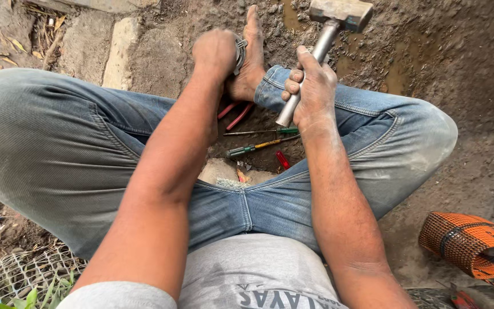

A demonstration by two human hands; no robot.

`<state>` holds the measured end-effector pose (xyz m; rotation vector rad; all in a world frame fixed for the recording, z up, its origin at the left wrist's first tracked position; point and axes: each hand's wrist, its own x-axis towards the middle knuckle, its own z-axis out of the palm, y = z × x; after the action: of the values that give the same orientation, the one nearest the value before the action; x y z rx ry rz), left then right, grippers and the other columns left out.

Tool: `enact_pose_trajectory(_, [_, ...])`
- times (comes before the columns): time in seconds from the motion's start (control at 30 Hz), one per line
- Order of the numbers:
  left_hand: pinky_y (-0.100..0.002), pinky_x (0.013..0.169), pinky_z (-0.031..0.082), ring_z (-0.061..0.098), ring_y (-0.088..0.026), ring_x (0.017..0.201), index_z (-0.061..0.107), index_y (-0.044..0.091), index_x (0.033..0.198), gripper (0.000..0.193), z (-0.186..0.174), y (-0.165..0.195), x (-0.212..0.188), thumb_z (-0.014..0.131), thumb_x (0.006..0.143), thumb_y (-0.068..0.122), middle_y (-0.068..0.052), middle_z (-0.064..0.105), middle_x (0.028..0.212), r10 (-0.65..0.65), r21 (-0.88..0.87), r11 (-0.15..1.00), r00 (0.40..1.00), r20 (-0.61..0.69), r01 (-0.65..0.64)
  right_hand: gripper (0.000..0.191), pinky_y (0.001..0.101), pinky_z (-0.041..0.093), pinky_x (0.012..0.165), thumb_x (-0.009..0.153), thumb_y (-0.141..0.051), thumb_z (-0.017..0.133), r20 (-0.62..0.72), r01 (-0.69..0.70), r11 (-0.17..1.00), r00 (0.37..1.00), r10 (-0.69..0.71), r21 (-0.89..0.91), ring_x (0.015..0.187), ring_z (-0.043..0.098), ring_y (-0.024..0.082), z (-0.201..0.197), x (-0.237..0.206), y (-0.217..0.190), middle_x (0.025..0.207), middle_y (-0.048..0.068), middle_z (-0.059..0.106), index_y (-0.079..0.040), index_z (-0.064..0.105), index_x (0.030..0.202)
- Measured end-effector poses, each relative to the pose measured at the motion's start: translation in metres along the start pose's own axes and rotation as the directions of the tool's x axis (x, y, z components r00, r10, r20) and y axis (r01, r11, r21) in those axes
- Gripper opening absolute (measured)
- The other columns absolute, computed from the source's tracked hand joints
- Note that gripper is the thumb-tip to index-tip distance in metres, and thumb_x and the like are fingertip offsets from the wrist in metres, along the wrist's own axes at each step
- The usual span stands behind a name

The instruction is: The person sits on the ground and uses a hammer and pliers to repeatedly strike and adjust a small metal component. The person holds the part with pliers and hammers it against the ground, then inspects it by hand before repeating the process.

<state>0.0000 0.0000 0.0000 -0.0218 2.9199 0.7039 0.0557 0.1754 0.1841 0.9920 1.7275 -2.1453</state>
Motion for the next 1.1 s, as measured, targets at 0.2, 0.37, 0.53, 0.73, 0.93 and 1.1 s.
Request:
enact_pose_trajectory(0.2, [-0.048,0.071,0.059,0.073,-0.036,0.085,0.076,0.008,0.097,0.025,-0.059,0.000,0.030,0.079,0.077,0.024,-0.019,0.075,0.093,-0.027,0.021,0.999,0.992,0.122,0.025,0.028,0.0271,0.047,0.042,0.095,-0.028,0.071,0.036,0.009,1.000,0.999,-0.009,-0.015,0.050,0.050,0.006,-0.001,0.000,0.003,0.068,-0.002,0.051,-0.008,0.051,0.092])
enact_pose_trajectory(0.37, [-0.046,0.074,0.058,0.072,-0.033,0.086,0.076,0.007,0.095,0.042,-0.083,-0.013,0.012,0.090,0.067,0.035,-0.017,0.074,0.094,-0.093,0.086,0.994,0.966,0.239,0.075,0.026,0.0256,0.050,0.042,0.094,-0.028,0.070,0.025,0.028,0.999,0.999,-0.027,-0.042,0.050,0.051,0.005,-0.002,-0.007,0.008,0.068,-0.003,0.052,-0.009,0.052,0.093])
enact_pose_trajectory(0.53, [-0.043,0.091,0.057,0.072,-0.029,0.104,0.075,0.007,0.110,0.043,-0.086,-0.025,-0.007,0.081,0.079,0.036,-0.016,0.076,0.111,-0.318,0.137,0.948,0.824,0.470,0.288,0.026,0.0243,0.049,0.040,0.095,-0.028,0.070,0.013,0.019,0.998,1.000,-0.018,-0.066,0.049,0.051,0.004,0.004,-0.007,0.009,0.068,-0.003,0.053,-0.008,0.052,0.093])
enact_pose_trajectory(0.73, [-0.044,0.095,0.054,0.066,-0.032,0.114,0.070,0.007,0.120,0.049,-0.071,-0.028,-0.014,0.078,0.082,0.037,-0.018,0.068,0.123,-0.371,0.223,0.929,0.766,0.526,0.297,0.026,0.0251,0.048,0.038,0.093,-0.026,0.072,0.012,0.042,0.995,0.999,-0.041,-0.086,0.046,0.051,0.004,0.011,-0.001,0.012,0.066,-0.001,0.054,-0.007,0.054,0.092])
enact_pose_trajectory(0.93, [-0.044,0.093,0.057,0.070,-0.032,0.109,0.075,0.008,0.116,0.041,-0.042,-0.047,-0.005,0.081,0.085,0.034,-0.016,0.072,0.119,-0.321,0.169,0.947,0.793,0.518,0.272,0.027,0.0254,0.049,0.037,0.093,-0.027,0.074,0.020,0.047,0.991,0.999,-0.045,-0.126,0.046,0.051,0.005,0.011,0.001,0.020,0.066,-0.001,0.055,-0.008,0.055,0.089])
enact_pose_trajectory(1.1, [-0.043,0.094,0.057,0.073,-0.029,0.100,0.077,0.008,0.115,0.040,-0.046,-0.072,0.009,0.084,0.086,0.035,-0.015,0.075,0.111,-0.239,0.052,0.963,0.756,0.609,0.263,0.029,0.0258,0.047,0.036,0.091,-0.028,0.074,0.014,0.008,0.993,1.000,-0.007,-0.118,0.045,0.050,0.006,0.012,0.007,0.023,0.064,-0.001,0.054,-0.007,0.055,0.087])
